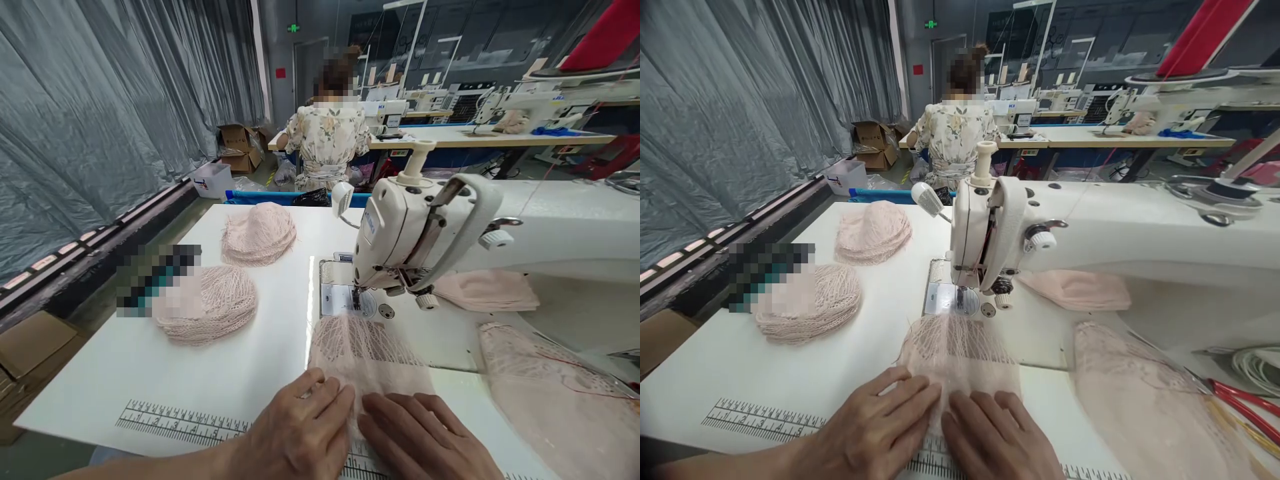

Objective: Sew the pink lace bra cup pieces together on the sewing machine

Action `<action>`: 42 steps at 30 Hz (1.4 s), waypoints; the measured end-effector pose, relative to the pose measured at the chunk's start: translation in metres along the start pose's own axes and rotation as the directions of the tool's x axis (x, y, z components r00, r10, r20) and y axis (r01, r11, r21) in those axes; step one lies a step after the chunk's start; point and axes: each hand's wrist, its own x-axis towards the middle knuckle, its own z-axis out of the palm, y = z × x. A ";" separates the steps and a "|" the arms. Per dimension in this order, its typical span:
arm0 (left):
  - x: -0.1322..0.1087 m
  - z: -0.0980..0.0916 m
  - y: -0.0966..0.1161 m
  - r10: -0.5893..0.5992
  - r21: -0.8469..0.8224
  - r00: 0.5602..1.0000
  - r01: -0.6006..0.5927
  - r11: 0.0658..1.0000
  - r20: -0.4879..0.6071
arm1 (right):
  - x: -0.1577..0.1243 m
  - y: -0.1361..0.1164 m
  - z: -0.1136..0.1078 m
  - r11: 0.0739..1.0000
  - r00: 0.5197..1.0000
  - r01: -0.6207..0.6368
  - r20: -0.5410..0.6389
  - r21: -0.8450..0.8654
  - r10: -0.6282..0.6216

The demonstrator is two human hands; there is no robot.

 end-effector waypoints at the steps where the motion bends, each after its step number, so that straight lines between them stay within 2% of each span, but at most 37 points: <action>1: -0.001 0.000 0.000 0.001 -0.003 1.000 -0.001 1.000 0.010 | -0.001 -0.001 0.003 1.000 1.000 -0.004 -0.022 -0.016 0.003; 6: -0.003 0.002 0.001 -0.019 0.018 0.999 0.018 1.000 0.047 | -0.008 -0.003 0.019 0.999 0.975 -0.015 -0.221 -0.031 0.008; 11: -0.002 0.004 0.003 -0.038 -0.009 0.999 0.038 0.999 -0.032 | -0.014 -0.002 0.026 0.997 0.963 -0.021 -0.271 -0.075 0.000; 16: -0.001 0.002 0.004 -0.049 -0.041 0.997 0.047 0.998 -0.053 | -0.015 -0.002 0.025 0.998 0.961 0.007 -0.277 -0.059 -0.023; 22: -0.005 -0.004 0.002 -0.047 0.016 0.997 0.048 0.999 -0.068 | -0.008 0.000 0.017 0.999 0.985 0.032 -0.170 0.008 -0.030; 24: -0.007 -0.007 0.002 -0.057 0.012 0.998 0.057 0.998 -0.039 | -0.007 0.001 0.017 0.998 0.980 -0.004 -0.197 0.056 0.014; 27: -0.008 -0.010 0.002 -0.074 0.007 0.997 0.074 0.997 -0.010 | -0.006 0.000 0.019 0.998 0.975 -0.002 -0.220 0.065 0.016; 33: -0.010 -0.010 0.002 -0.089 0.005 0.995 0.089 0.996 -0.048 | -0.005 -0.002 0.021 1.000 0.966 -0.008 -0.258 0.020 0.013; 36: -0.010 -0.010 0.001 -0.088 0.007 0.994 0.089 0.996 -0.070 | -0.005 0.001 0.017 0.999 0.974 0.029 -0.226 -0.031 -0.035; 40: -0.007 -0.009 0.001 -0.074 0.018 0.996 0.075 0.997 -0.058 | -0.007 0.008 0.012 0.985 0.983 0.139 -0.102 -0.105 -0.150; 42: -0.005 -0.007 0.002 -0.076 0.000 0.996 0.076 0.997 -0.045 | -0.007 0.007 0.013 0.985 0.981 0.138 -0.119 -0.108 -0.150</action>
